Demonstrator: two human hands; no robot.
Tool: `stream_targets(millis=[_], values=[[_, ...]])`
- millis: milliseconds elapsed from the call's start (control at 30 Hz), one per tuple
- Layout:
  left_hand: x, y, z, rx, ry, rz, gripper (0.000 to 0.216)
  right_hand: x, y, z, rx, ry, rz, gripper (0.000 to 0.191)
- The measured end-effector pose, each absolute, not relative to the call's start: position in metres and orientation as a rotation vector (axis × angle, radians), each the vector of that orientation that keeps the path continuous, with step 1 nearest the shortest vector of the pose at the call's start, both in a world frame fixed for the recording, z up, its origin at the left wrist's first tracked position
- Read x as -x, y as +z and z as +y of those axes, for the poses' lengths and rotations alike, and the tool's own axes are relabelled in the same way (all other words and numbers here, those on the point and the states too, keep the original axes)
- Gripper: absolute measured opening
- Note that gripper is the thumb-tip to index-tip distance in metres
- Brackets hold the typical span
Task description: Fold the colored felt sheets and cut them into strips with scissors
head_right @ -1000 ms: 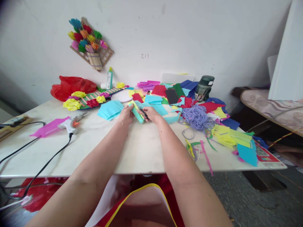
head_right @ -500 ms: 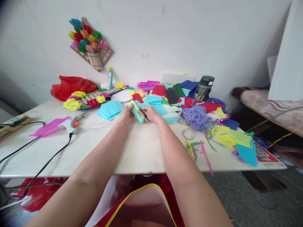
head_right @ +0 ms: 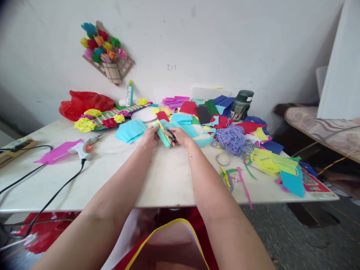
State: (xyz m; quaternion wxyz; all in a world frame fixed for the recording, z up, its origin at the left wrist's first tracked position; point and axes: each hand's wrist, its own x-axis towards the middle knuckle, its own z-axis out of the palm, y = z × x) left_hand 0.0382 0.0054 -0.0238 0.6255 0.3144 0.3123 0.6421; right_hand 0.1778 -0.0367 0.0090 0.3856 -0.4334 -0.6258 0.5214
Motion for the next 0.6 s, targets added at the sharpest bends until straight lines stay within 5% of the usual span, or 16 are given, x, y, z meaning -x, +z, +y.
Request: stream_targets(millis=[600], values=[[-0.0391,-0.0244,0.0046,-0.749,1.467,0.713,0.025,-0.1743,0.0056,-0.0342,1.079,1.301,-1.55,0.04]])
